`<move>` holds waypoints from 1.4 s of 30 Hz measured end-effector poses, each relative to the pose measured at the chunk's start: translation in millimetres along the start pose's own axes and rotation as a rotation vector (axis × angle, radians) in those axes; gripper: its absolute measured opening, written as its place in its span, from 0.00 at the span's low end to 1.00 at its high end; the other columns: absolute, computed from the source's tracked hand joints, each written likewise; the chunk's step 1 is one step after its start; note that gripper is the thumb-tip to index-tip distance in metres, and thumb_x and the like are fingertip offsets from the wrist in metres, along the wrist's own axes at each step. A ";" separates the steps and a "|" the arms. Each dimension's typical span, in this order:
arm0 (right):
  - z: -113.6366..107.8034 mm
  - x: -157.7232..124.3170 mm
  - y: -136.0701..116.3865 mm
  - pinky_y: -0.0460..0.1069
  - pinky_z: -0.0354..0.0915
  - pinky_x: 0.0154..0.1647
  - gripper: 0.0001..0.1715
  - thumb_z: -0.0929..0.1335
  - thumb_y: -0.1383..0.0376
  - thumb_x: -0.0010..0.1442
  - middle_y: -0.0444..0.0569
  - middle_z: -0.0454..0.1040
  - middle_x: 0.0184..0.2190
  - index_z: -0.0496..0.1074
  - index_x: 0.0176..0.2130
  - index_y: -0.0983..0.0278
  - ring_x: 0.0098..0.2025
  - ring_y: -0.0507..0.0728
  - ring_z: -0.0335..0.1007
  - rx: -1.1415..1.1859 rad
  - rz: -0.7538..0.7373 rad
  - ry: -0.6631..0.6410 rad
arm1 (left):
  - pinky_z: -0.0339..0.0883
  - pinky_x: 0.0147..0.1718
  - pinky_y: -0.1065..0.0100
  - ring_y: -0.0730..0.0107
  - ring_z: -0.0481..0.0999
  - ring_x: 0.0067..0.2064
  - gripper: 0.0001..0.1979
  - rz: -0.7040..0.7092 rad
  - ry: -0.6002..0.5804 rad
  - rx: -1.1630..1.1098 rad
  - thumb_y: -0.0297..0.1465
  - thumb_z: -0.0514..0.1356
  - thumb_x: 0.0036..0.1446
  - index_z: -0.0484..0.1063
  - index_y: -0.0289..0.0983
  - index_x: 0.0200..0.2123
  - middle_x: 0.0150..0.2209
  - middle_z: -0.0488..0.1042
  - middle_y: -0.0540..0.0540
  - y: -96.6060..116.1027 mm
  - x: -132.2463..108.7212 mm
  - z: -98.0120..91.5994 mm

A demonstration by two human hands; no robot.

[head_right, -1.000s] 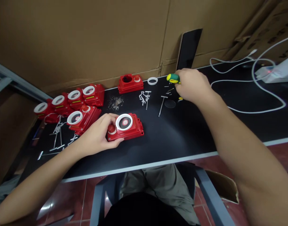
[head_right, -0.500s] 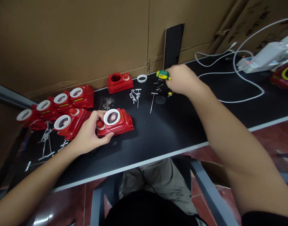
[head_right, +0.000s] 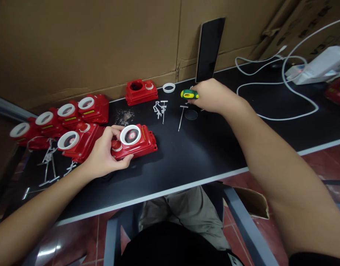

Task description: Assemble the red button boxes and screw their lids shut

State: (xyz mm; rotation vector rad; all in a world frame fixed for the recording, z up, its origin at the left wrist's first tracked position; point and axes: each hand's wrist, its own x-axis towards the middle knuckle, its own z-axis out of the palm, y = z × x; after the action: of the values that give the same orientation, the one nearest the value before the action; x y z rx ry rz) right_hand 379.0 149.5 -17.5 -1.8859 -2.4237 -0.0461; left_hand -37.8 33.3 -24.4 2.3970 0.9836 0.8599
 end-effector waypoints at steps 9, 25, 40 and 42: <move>-3.5 -0.6 -1.9 0.61 0.69 0.45 0.14 0.73 0.57 0.71 0.60 0.86 0.42 0.86 0.50 0.62 0.42 0.68 0.80 -0.011 0.000 -0.019 | 0.78 0.49 0.63 0.59 0.86 0.54 0.23 0.054 0.001 -0.030 0.37 0.73 0.60 0.63 0.44 0.49 0.60 0.82 0.41 -3.0 0.3 1.6; -32.9 -34.1 -71.3 0.63 0.70 0.52 0.08 0.77 0.56 0.63 0.52 0.87 0.44 0.79 0.39 0.55 0.47 0.69 0.80 0.563 -0.223 0.159 | 0.80 0.56 0.55 0.53 0.84 0.57 0.25 0.054 -0.047 -0.052 0.44 0.77 0.61 0.66 0.44 0.46 0.61 0.81 0.38 -3.6 3.0 -1.2; -54.8 -63.5 -96.9 0.53 0.74 0.42 0.08 0.82 0.61 0.62 0.43 0.87 0.40 0.84 0.41 0.56 0.40 0.57 0.81 0.956 -0.566 -0.058 | 0.79 0.68 0.46 0.50 0.81 0.70 0.34 0.244 0.023 -0.144 0.33 0.75 0.70 0.62 0.50 0.71 0.69 0.76 0.36 -10.1 -2.8 9.2; -54.1 -63.4 -96.8 0.53 0.74 0.43 0.07 0.81 0.64 0.63 0.44 0.88 0.42 0.85 0.42 0.56 0.42 0.58 0.83 0.937 -0.626 -0.089 | 0.80 0.67 0.47 0.49 0.82 0.68 0.27 0.242 -0.018 -0.045 0.34 0.73 0.72 0.70 0.49 0.69 0.68 0.77 0.37 -6.8 -1.3 4.6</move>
State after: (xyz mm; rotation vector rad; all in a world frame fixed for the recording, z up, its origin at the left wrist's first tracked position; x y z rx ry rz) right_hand 302.7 60.7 33.7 -0.7284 -2.3138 0.9532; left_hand -38.7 36.3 -32.1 2.5142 0.6686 0.9312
